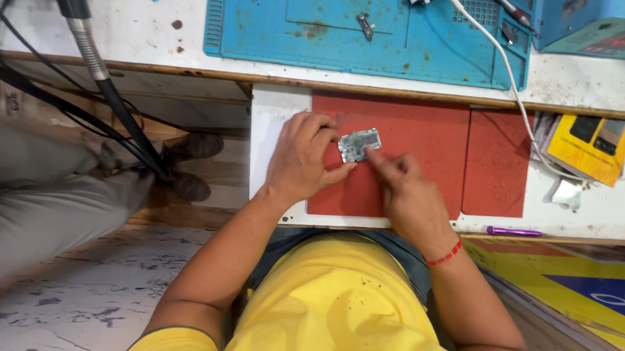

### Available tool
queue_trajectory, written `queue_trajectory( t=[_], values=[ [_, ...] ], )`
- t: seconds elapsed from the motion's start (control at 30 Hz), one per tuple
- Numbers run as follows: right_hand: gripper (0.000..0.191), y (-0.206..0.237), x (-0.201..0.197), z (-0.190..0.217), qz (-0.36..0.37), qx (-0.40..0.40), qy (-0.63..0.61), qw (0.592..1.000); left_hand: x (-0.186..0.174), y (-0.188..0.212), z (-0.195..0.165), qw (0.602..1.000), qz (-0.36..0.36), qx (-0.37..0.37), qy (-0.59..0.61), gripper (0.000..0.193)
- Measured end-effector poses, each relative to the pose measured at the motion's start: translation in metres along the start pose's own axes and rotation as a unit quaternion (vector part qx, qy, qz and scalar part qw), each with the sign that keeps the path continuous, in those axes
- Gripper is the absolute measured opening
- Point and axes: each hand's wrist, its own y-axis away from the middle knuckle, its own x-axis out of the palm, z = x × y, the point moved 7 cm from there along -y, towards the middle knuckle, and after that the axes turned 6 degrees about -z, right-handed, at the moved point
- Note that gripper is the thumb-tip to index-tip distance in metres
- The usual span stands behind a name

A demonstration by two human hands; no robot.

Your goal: The person uses a small tool to scrape and clean a circuit board placed on a red mat. They then use a hot air gun to apply heat to the board while holding it steady. The person continues to scrape and adjust the board throughout the clip.

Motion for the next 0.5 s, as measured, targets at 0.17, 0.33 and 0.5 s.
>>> queue_trajectory(
  t=[0.17, 0.33, 0.5],
  values=[
    [0.042, 0.0, -0.01, -0.001, -0.008, 0.033, 0.033, 0.999, 0.004, 0.002, 0.002, 1.0, 0.007, -0.009, -0.006, 0.045],
    [0.06, -0.012, -0.017, 0.024, -0.026, -0.076, -0.015, 0.997, -0.004, -0.012, -0.003, 1.0, -0.019, 0.002, -0.013, 0.052],
    [0.052, -0.007, 0.002, -0.002, 0.043, 0.032, 0.021, 0.998, -0.002, -0.007, 0.0, 1.0, 0.002, -0.015, -0.003, 0.047]
  ],
)
